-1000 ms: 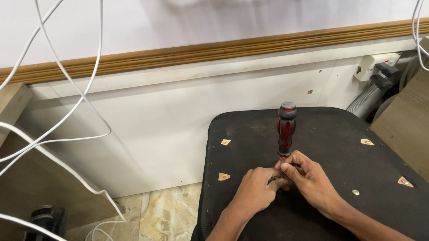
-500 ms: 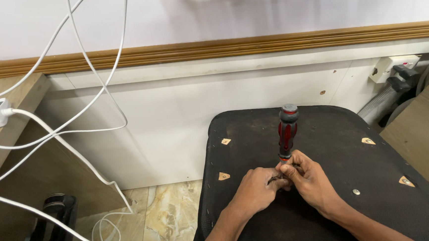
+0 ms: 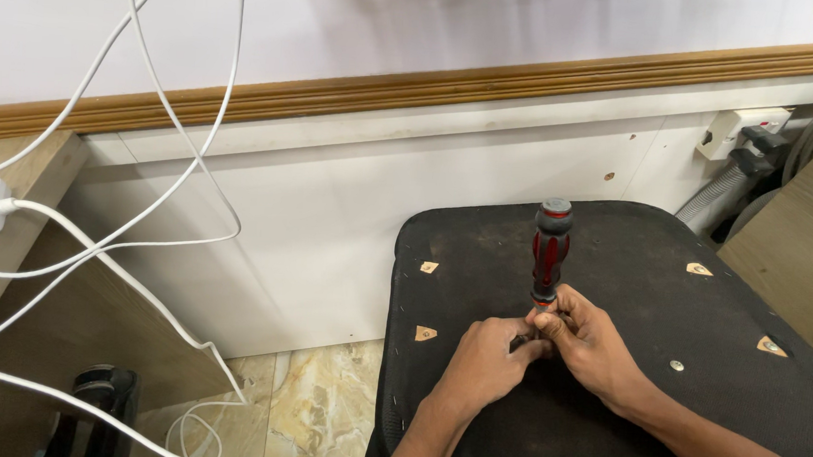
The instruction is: The person uses a screwdriver to tighten screws into metal brackets on the underside of an overturned chair seat. The person works on multiple brackets in sequence, securing each screw until it is flush with the bracket.
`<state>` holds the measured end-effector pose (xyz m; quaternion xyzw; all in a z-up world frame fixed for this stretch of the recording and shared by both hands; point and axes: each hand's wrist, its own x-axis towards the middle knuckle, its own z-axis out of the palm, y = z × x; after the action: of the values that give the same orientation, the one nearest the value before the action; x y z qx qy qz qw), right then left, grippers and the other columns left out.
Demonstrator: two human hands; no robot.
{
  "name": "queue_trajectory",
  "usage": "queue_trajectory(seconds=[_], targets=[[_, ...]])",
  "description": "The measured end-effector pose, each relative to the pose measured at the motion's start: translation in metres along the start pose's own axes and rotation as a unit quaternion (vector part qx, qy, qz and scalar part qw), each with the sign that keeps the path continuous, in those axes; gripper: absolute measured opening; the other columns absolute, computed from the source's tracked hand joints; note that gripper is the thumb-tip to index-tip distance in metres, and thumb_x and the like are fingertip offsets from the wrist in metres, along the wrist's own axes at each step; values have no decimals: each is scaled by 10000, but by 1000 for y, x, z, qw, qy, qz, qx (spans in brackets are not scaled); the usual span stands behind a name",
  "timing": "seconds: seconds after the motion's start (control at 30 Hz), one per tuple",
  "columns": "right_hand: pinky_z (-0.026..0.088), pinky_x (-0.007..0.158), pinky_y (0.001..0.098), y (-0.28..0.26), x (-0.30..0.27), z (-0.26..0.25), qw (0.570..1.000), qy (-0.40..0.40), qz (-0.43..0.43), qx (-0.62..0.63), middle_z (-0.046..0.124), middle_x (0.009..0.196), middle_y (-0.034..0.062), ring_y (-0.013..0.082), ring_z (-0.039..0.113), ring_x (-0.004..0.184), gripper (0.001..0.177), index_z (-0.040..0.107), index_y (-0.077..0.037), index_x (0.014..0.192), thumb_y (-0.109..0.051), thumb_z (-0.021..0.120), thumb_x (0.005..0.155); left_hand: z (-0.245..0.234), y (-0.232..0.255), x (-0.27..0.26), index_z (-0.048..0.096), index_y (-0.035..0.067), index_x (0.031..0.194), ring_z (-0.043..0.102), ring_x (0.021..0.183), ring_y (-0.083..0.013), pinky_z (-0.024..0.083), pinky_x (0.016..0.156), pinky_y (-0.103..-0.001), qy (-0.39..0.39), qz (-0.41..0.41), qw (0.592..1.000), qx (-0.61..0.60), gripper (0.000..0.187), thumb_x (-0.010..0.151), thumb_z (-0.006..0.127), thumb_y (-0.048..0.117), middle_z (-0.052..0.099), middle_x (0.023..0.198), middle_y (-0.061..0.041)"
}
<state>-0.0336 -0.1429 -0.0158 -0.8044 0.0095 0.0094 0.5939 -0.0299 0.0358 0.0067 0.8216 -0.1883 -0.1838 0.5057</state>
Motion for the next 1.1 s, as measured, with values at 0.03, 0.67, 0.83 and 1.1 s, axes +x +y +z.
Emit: queue_trajectory(seconds=[0.03,0.67,0.83,1.1], targets=[[542,656,300,0,0,-1,1000,0,3,3,662,787,37,116,612,702,131,639,-69,945,-195,609,961,1,2,0,753,39,1054,757,848,-220,588,825,-361,11,5,1000,-13,206,956,679,205,766,892,-113],[522,666,280,12,1,-21,1000,11,-22,10,631,753,8,100,578,690,162,615,-92,881,-232,622,961,16,12,13,774,85,1086,739,719,-209,598,722,-344,15,-8,1000,-14,192,943,673,164,775,872,-120],[444,559,272,18,0,-19,999,19,-31,15,559,693,6,91,487,619,237,550,-84,834,-242,669,965,15,9,14,767,80,1105,746,787,-197,590,757,-343,3,16,1000,-15,205,948,656,151,776,905,-109],[469,552,275,15,-2,-20,999,31,-19,6,552,668,12,106,509,596,233,556,-94,845,-271,673,944,15,9,17,756,43,1091,763,923,-223,586,888,-361,-16,41,999,-22,208,974,633,164,781,966,-115]])
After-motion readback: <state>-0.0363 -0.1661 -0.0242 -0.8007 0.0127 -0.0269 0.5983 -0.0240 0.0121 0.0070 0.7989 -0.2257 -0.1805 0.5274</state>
